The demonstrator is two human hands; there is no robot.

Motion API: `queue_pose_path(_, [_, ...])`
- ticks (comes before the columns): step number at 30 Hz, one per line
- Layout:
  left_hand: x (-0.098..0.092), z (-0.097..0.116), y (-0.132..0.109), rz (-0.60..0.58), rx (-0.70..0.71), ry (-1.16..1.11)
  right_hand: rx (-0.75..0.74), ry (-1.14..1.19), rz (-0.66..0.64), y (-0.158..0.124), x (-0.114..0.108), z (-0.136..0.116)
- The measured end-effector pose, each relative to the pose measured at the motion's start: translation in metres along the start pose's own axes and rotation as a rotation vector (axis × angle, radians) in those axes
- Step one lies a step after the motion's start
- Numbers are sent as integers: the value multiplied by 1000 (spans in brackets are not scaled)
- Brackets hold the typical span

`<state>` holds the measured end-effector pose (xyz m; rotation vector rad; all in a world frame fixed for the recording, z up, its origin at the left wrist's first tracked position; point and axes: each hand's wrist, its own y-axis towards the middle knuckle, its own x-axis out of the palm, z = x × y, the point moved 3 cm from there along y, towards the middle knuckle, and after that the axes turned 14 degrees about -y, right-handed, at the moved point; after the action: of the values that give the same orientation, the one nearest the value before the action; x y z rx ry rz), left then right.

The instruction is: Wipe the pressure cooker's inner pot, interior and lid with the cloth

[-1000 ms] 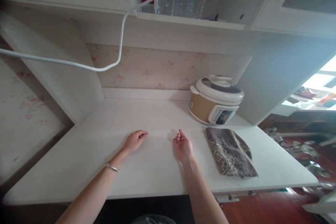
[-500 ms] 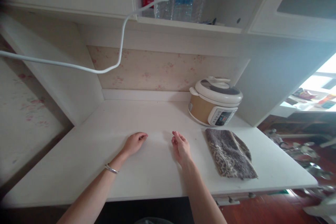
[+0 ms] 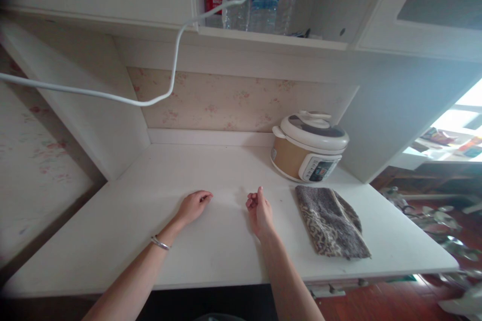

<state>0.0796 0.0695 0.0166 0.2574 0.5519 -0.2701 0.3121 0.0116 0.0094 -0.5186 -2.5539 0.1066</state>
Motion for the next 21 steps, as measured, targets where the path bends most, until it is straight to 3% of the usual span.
queue_pose_path(21, [0,1,0,-1,5,28,14,-64,-44,3,0,4])
